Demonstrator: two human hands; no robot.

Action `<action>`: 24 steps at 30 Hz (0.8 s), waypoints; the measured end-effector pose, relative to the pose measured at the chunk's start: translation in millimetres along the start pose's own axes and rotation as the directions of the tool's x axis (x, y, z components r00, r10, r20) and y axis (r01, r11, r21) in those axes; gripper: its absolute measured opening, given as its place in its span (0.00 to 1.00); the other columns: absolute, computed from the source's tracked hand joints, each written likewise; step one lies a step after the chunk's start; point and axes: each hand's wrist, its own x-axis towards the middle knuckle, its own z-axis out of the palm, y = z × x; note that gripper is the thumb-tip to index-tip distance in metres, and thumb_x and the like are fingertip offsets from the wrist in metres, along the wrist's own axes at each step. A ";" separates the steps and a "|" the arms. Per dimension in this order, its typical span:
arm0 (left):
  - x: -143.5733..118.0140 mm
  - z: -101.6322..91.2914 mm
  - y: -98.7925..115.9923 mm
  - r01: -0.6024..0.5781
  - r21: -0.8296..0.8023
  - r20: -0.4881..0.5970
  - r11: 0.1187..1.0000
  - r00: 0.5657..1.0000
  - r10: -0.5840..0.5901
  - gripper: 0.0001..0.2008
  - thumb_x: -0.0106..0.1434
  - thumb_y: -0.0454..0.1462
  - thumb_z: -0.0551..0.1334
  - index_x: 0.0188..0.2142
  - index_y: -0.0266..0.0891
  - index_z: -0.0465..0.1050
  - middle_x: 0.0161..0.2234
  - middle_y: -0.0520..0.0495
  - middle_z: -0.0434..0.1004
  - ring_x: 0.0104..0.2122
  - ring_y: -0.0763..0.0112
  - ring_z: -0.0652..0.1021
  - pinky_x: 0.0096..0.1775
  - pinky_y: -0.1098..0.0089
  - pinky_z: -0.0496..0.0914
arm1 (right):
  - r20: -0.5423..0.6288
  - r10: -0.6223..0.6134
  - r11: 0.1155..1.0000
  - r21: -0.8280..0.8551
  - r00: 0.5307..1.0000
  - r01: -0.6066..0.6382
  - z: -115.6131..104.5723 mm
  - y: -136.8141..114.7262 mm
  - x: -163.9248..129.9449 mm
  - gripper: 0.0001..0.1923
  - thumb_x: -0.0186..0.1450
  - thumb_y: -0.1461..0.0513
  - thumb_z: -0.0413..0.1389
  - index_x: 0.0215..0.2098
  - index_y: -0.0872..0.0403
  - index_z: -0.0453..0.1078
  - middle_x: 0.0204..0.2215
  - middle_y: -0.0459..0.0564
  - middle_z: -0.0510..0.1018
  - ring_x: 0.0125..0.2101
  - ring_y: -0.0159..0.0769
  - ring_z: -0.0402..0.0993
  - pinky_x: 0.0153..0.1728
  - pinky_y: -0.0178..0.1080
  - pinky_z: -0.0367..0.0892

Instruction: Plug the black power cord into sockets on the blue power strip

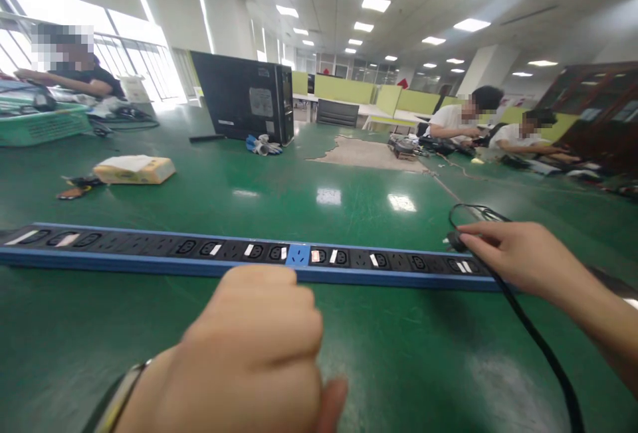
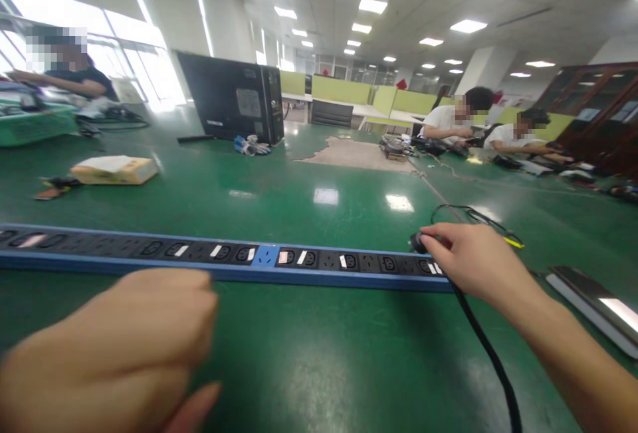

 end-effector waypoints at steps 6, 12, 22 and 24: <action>-12.3 62.3 -69.3 0.110 0.147 0.018 0.983 0.993 -0.114 0.17 0.61 0.32 0.56 0.16 0.40 0.58 0.16 0.54 0.59 0.19 0.74 0.61 0.23 0.67 0.54 | -0.073 0.040 0.930 0.366 0.997 -0.010 -48.1 -36.7 2.8 0.22 0.60 0.49 0.51 0.44 0.51 0.77 0.25 0.49 0.80 0.25 0.39 0.74 0.23 0.35 0.64; -45.3 83.7 -86.5 0.262 0.277 0.009 0.925 0.961 -0.275 0.17 0.60 0.34 0.57 0.16 0.39 0.59 0.15 0.55 0.60 0.17 0.77 0.61 0.23 0.71 0.54 | 0.051 -0.111 0.842 0.535 0.992 0.067 -9.9 -89.6 17.3 0.18 0.60 0.53 0.51 0.38 0.54 0.77 0.27 0.48 0.81 0.28 0.35 0.75 0.28 0.34 0.65; -42.9 85.9 -85.1 0.293 0.271 -0.002 0.917 0.953 -0.304 0.18 0.61 0.35 0.57 0.15 0.39 0.58 0.14 0.55 0.60 0.16 0.77 0.61 0.24 0.71 0.52 | 0.231 -0.250 0.859 0.501 0.940 0.105 61.6 -119.3 38.5 0.14 0.59 0.58 0.50 0.30 0.55 0.77 0.27 0.47 0.81 0.30 0.34 0.74 0.31 0.33 0.63; -43.9 86.4 -85.5 0.296 0.265 -0.006 0.918 0.952 -0.305 0.18 0.61 0.35 0.57 0.15 0.39 0.58 0.14 0.55 0.59 0.16 0.77 0.60 0.23 0.71 0.52 | 0.226 -0.248 0.869 0.481 0.942 0.114 67.4 -119.2 40.7 0.14 0.59 0.58 0.50 0.30 0.55 0.77 0.28 0.48 0.81 0.30 0.34 0.74 0.32 0.33 0.63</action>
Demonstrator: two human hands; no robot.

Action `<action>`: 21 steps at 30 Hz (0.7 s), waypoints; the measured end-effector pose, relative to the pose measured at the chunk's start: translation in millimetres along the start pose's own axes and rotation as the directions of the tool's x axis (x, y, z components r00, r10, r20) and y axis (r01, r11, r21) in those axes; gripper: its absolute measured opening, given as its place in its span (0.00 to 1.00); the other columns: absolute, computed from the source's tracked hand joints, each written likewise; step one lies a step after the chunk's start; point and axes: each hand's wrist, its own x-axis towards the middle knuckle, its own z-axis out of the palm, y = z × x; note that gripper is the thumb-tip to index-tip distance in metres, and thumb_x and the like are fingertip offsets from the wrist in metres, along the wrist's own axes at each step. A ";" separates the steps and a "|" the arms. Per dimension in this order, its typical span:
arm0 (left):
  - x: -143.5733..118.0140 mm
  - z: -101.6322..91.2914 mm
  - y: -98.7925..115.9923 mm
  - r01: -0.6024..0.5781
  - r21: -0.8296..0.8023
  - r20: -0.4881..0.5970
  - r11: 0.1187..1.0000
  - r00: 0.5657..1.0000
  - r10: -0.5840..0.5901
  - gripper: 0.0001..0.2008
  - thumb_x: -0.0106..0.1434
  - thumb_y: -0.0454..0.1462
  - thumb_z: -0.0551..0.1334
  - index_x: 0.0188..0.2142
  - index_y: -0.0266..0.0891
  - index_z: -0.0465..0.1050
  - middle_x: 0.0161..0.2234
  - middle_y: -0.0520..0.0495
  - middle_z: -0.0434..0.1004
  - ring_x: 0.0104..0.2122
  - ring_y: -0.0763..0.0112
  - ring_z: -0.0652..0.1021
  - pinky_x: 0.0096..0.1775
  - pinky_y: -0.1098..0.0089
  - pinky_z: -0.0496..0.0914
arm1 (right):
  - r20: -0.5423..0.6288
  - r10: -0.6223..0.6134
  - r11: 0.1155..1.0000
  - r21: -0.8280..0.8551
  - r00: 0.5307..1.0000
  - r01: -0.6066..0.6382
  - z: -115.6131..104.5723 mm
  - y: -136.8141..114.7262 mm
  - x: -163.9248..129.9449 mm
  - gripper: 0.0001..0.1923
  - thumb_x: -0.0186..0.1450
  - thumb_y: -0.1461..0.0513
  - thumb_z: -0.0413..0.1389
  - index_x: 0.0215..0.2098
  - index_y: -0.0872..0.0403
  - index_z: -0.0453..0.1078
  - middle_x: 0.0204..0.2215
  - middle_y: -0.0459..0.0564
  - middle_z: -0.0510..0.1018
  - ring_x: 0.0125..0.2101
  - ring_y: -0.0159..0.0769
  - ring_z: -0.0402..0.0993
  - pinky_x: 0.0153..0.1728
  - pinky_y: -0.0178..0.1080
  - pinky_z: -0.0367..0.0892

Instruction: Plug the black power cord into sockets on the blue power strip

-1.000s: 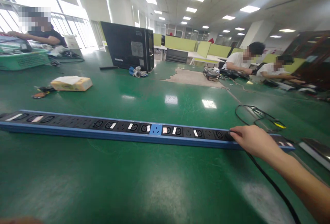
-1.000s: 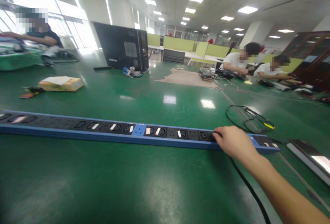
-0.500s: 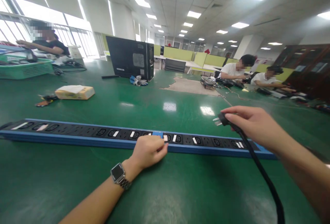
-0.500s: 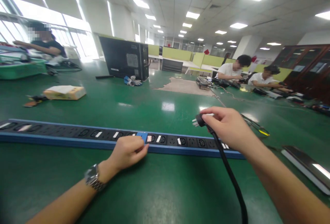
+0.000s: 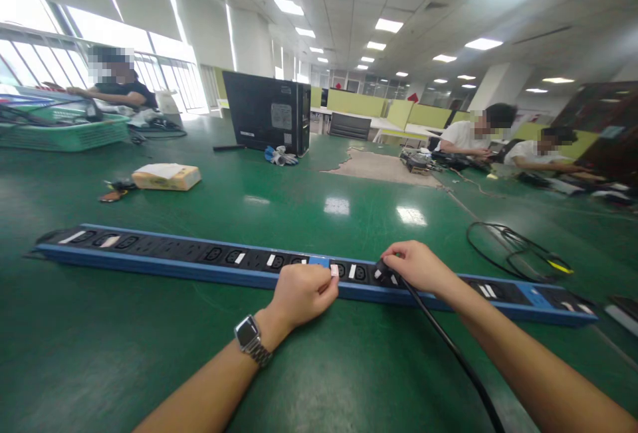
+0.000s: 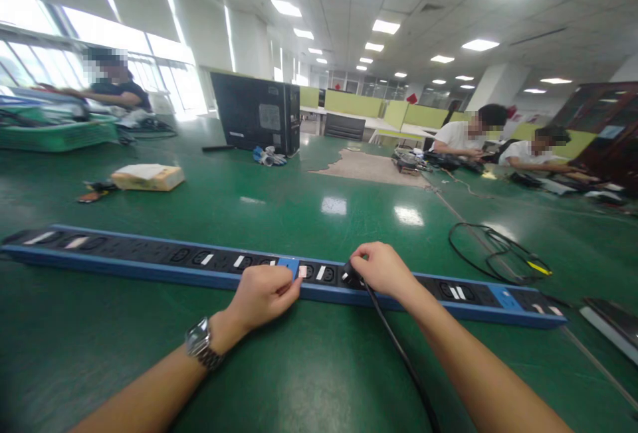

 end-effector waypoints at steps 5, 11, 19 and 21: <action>-0.6 0.2 -0.5 0.011 -0.015 0.008 1.000 1.000 -0.011 0.18 0.60 0.35 0.58 0.16 0.39 0.57 0.14 0.56 0.59 0.17 0.77 0.60 0.24 0.71 0.52 | 0.010 0.008 0.999 -0.050 1.000 -0.008 -2.4 5.8 2.2 0.14 0.59 0.58 0.50 0.31 0.53 0.78 0.29 0.47 0.81 0.31 0.35 0.74 0.31 0.33 0.62; -0.9 1.5 1.4 0.014 -0.025 0.015 1.000 1.000 -0.014 0.18 0.60 0.35 0.58 0.16 0.38 0.57 0.14 0.56 0.60 0.17 0.77 0.61 0.24 0.71 0.52 | -0.039 0.021 0.962 -0.270 0.999 -0.031 2.6 -12.7 -1.5 0.13 0.58 0.59 0.50 0.30 0.49 0.78 0.29 0.49 0.81 0.30 0.38 0.75 0.30 0.36 0.60; -4.6 -0.7 11.8 -0.039 -0.115 0.034 0.993 0.999 0.043 0.17 0.61 0.35 0.57 0.16 0.38 0.58 0.15 0.55 0.61 0.17 0.77 0.61 0.23 0.71 0.53 | -0.083 0.015 0.949 -0.313 0.996 -0.040 14.3 -19.3 1.9 0.11 0.56 0.59 0.51 0.27 0.50 0.76 0.28 0.51 0.80 0.29 0.39 0.72 0.26 0.36 0.56; -6.0 -0.7 17.4 -0.067 -0.139 0.046 0.988 0.996 0.074 0.17 0.61 0.35 0.57 0.17 0.39 0.58 0.15 0.55 0.61 0.17 0.77 0.62 0.23 0.71 0.53 | -0.093 0.004 0.966 -0.259 0.996 -0.028 14.9 -12.4 3.0 0.10 0.55 0.59 0.51 0.27 0.50 0.75 0.26 0.50 0.79 0.27 0.37 0.71 0.26 0.36 0.56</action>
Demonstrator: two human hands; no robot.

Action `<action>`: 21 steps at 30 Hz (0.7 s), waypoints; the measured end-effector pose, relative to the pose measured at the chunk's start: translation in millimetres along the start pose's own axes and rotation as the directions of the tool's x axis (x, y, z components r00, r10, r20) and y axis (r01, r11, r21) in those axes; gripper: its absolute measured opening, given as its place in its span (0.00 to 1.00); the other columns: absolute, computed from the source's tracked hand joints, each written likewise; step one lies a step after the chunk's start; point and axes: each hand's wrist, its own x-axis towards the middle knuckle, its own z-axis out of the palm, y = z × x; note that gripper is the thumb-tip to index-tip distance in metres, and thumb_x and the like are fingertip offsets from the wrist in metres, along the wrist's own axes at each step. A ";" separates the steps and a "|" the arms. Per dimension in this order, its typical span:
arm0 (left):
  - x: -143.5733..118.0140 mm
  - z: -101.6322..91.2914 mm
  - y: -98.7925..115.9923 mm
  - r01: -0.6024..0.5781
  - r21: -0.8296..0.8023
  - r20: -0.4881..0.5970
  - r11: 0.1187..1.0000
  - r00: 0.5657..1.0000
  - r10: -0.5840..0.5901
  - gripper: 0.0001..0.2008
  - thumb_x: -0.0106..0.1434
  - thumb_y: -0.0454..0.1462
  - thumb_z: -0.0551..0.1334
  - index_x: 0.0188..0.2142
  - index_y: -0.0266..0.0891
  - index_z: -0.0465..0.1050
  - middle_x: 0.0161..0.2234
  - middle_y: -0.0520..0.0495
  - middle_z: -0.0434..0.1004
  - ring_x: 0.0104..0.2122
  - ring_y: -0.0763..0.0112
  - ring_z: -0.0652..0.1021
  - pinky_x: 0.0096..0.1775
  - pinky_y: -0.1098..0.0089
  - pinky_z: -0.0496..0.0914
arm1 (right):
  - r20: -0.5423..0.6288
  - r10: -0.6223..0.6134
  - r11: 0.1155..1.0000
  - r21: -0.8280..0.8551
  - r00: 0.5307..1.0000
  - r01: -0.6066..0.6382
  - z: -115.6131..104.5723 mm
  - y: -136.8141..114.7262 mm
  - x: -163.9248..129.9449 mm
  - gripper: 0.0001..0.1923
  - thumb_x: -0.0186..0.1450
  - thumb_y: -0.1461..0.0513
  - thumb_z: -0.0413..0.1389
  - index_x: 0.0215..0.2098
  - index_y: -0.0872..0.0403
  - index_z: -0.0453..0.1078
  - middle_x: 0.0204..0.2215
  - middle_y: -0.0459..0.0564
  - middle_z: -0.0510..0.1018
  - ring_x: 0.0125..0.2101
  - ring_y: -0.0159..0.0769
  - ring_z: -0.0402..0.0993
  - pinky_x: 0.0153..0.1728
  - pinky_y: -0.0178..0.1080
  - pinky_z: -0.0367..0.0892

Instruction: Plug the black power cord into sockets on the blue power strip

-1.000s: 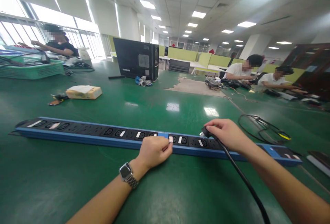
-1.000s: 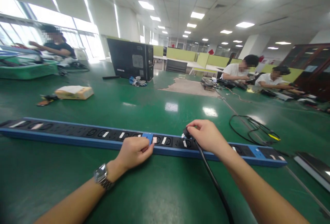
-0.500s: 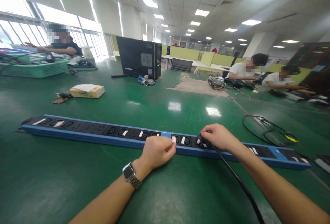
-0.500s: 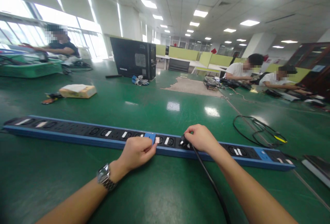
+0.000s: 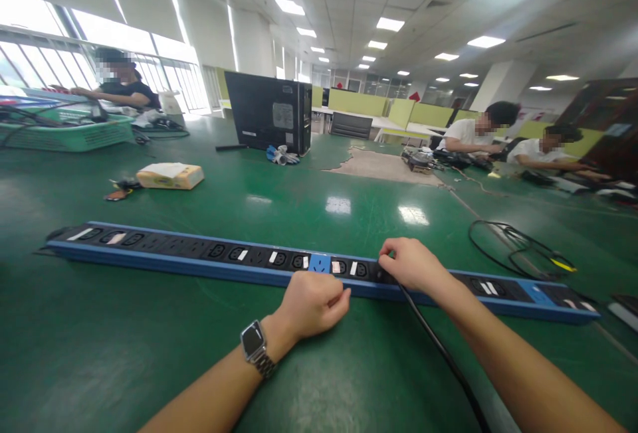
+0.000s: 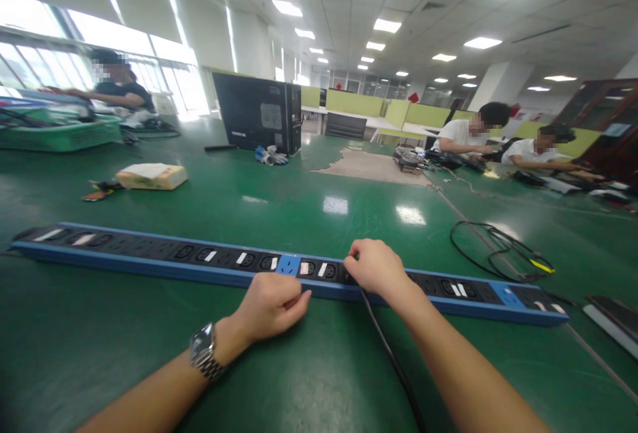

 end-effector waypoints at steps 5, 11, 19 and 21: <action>-3.0 8.6 15.1 -0.074 -0.065 0.115 0.995 0.990 0.081 0.16 0.59 0.36 0.58 0.16 0.39 0.59 0.15 0.54 0.62 0.16 0.76 0.63 0.22 0.70 0.51 | -0.030 0.023 0.953 0.302 0.999 -0.013 10.8 10.9 2.4 0.08 0.54 0.59 0.52 0.24 0.52 0.72 0.22 0.47 0.76 0.24 0.34 0.69 0.26 0.35 0.58; -4.6 12.7 17.7 -0.058 -0.086 0.171 0.995 0.983 0.073 0.16 0.59 0.37 0.58 0.16 0.39 0.59 0.14 0.54 0.64 0.16 0.76 0.64 0.22 0.70 0.50 | -0.064 0.041 0.894 0.449 0.997 -0.008 29.5 19.3 2.7 0.09 0.55 0.58 0.50 0.24 0.53 0.70 0.22 0.45 0.75 0.26 0.33 0.70 0.29 0.34 0.62; -3.1 12.5 15.9 -0.024 -0.122 0.195 0.992 0.980 0.047 0.16 0.58 0.37 0.59 0.16 0.39 0.59 0.14 0.54 0.64 0.16 0.76 0.64 0.22 0.71 0.51 | -0.259 0.041 0.819 0.562 0.965 0.116 41.8 21.9 -9.4 0.09 0.54 0.60 0.50 0.25 0.53 0.72 0.27 0.46 0.76 0.31 0.36 0.70 0.36 0.37 0.62; -3.0 13.5 16.8 -0.024 -0.125 0.199 0.992 0.979 0.049 0.16 0.58 0.37 0.59 0.16 0.39 0.59 0.14 0.54 0.64 0.16 0.76 0.64 0.22 0.71 0.51 | -0.232 0.045 0.801 0.590 0.972 0.104 41.3 21.7 -9.8 0.09 0.55 0.60 0.51 0.26 0.53 0.72 0.27 0.46 0.76 0.31 0.36 0.70 0.36 0.37 0.62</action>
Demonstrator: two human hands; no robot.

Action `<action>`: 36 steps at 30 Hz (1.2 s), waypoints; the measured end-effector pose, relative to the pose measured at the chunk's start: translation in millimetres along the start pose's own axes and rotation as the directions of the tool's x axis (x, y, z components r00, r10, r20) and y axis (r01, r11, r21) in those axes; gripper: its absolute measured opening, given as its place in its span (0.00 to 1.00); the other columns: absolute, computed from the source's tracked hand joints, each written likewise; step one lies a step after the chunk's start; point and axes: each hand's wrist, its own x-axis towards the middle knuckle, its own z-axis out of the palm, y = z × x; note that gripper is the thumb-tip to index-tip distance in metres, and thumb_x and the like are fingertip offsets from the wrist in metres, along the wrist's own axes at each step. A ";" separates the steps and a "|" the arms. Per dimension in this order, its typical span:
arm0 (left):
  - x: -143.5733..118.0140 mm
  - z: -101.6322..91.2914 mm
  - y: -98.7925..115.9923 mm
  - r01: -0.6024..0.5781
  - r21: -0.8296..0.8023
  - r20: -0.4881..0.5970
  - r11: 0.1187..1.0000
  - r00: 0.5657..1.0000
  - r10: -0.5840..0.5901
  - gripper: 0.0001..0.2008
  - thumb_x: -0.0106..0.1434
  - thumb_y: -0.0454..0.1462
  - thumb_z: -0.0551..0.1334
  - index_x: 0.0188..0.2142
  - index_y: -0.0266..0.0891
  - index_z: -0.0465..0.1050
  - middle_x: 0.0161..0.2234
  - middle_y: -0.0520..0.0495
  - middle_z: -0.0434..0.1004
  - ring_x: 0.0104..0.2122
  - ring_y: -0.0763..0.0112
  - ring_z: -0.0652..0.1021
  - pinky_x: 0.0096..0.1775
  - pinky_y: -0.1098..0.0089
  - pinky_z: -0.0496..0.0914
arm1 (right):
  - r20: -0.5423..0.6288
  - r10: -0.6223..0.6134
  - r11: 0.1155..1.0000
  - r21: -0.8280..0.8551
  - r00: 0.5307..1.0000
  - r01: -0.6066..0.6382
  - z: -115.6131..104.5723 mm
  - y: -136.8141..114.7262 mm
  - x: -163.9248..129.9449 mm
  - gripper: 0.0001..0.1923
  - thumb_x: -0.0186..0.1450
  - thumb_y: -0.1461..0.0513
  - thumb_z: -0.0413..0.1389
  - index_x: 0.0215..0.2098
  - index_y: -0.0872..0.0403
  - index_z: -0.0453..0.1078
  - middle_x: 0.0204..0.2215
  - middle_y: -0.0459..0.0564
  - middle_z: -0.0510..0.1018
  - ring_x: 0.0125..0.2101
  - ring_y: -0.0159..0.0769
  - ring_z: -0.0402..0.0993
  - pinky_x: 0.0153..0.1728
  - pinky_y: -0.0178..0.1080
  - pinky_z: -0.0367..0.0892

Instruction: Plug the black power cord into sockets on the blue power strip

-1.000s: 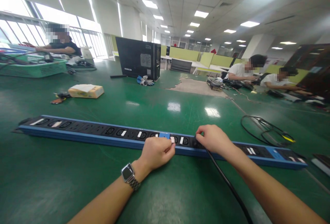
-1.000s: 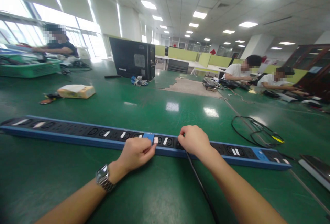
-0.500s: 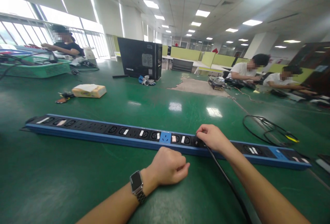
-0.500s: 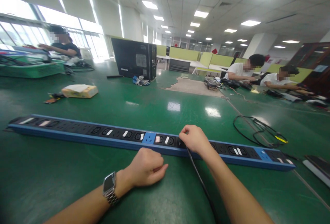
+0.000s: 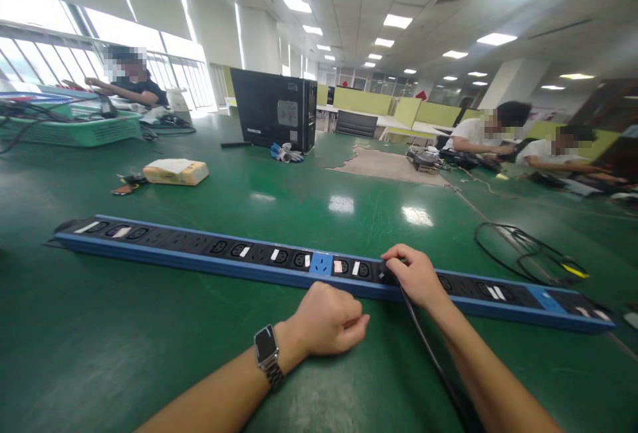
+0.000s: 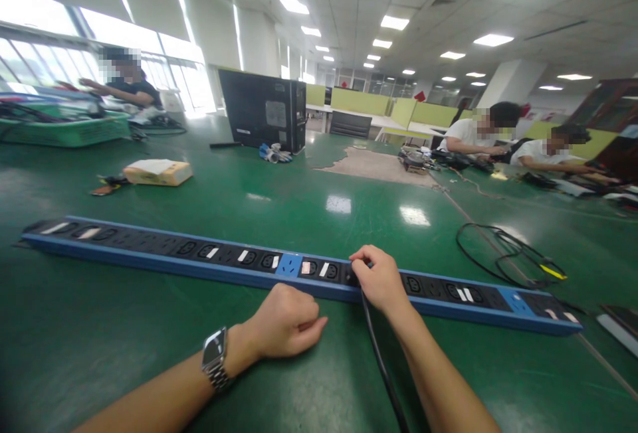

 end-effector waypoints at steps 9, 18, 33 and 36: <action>0.6 0.9 2.3 -0.002 -0.022 0.040 1.000 0.999 0.002 0.16 0.58 0.36 0.59 0.16 0.39 0.59 0.15 0.54 0.64 0.16 0.76 0.64 0.22 0.71 0.51 | 0.042 -0.017 0.995 0.098 0.999 0.013 1.7 -0.6 -6.0 0.21 0.65 0.51 0.46 0.31 0.52 0.76 0.34 0.49 0.80 0.40 0.39 0.72 0.45 0.40 0.62; -0.8 0.8 2.7 0.014 -0.019 0.057 1.000 0.998 -0.013 0.16 0.57 0.36 0.59 0.16 0.39 0.58 0.14 0.54 0.65 0.16 0.76 0.64 0.22 0.72 0.51 | 0.039 0.007 1.000 -0.010 0.999 -0.007 4.7 -2.1 -7.2 0.19 0.64 0.56 0.45 0.35 0.52 0.78 0.38 0.50 0.80 0.43 0.40 0.71 0.48 0.43 0.61; -1.6 -0.7 0.0 0.030 0.003 0.067 1.000 0.997 -0.030 0.17 0.59 0.36 0.59 0.16 0.39 0.59 0.15 0.55 0.64 0.17 0.76 0.64 0.22 0.71 0.51 | 0.061 -0.141 0.990 0.025 0.988 0.139 1.0 2.9 -19.5 0.21 0.67 0.55 0.44 0.53 0.52 0.68 0.44 0.50 0.76 0.46 0.38 0.69 0.51 0.43 0.62; -1.4 -2.4 -1.0 0.033 -0.004 0.057 0.999 0.998 -0.033 0.17 0.59 0.36 0.59 0.16 0.39 0.59 0.15 0.54 0.64 0.17 0.76 0.63 0.23 0.71 0.51 | -0.085 -0.081 0.994 0.068 0.993 0.087 6.2 2.0 -22.7 0.19 0.66 0.51 0.48 0.43 0.53 0.73 0.40 0.52 0.78 0.43 0.39 0.72 0.48 0.41 0.65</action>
